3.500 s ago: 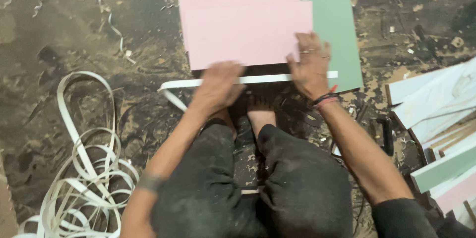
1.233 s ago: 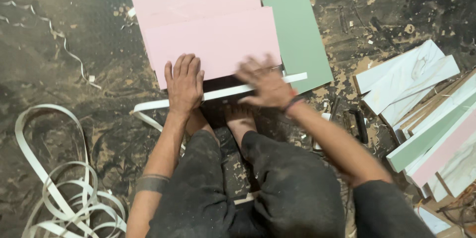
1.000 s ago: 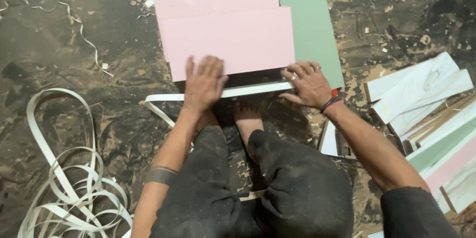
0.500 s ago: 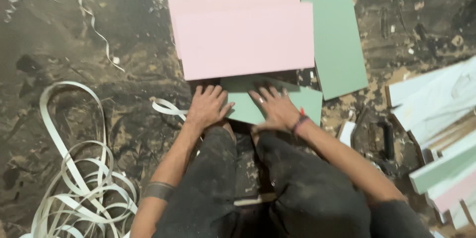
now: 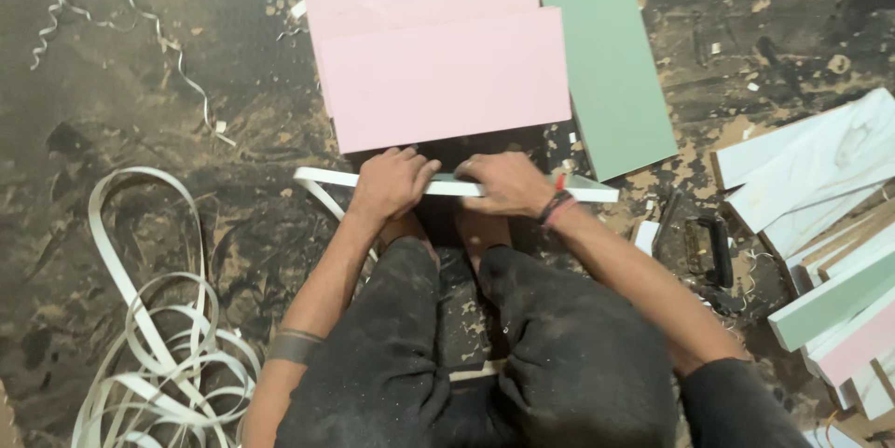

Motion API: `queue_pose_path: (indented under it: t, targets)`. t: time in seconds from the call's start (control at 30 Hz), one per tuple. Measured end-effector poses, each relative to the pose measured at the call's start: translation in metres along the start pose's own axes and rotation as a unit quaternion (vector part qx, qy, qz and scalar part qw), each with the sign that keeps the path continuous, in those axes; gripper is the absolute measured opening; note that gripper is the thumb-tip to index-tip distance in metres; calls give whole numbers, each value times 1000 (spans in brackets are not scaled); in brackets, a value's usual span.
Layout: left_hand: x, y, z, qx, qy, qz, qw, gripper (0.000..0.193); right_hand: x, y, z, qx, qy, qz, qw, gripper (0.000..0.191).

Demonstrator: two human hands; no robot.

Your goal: The person sits on the floor and applies white edge banding tape to the edges of pink laminated panels. They align the tape along a panel edge, press it with a hot iron, run a hand along the bonded edge, and repeat the process on additional panels and edges.

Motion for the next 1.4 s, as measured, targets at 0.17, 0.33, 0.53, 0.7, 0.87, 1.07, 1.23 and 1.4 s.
queue_pose_path:
  t: [0.17,0.33,0.53,0.7,0.87,1.07,1.23,1.4]
  targets:
    - [-1,-2,-9,-30,15,-8,999,32,9,-14,-14,43,41,48,997,52]
    - [-4,-1,-10,-32,24,-21,999,33,-14,36,0,138,36,25,989,56]
    - [-5,-4,-11,-35,50,-29,998,33,-57,112,55,251,59,118,959,67]
    - [-2,-6,-9,-36,64,-21,997,32,-28,39,3,137,151,8,979,58]
    - [-4,-8,-8,-38,65,38,996,29,-21,-27,-23,10,263,62,963,53]
    - [-5,-9,-3,-32,66,43,996,33,-51,59,45,138,155,88,974,51]
    - [-13,-3,-5,-34,45,43,997,35,-60,106,75,187,155,-39,969,47]
    - [-31,-8,9,-46,-3,178,983,34,-57,100,76,191,153,-39,969,48]
Point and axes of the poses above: each hand's wrist, its own z-axis away from the middle knuckle, its own x-axis out of the palm, y = z × x, the point moved 8 cm from there along -z, towards the middle knuckle, and after that the axes turned 10 degrees about x, right-handed, at the moved point
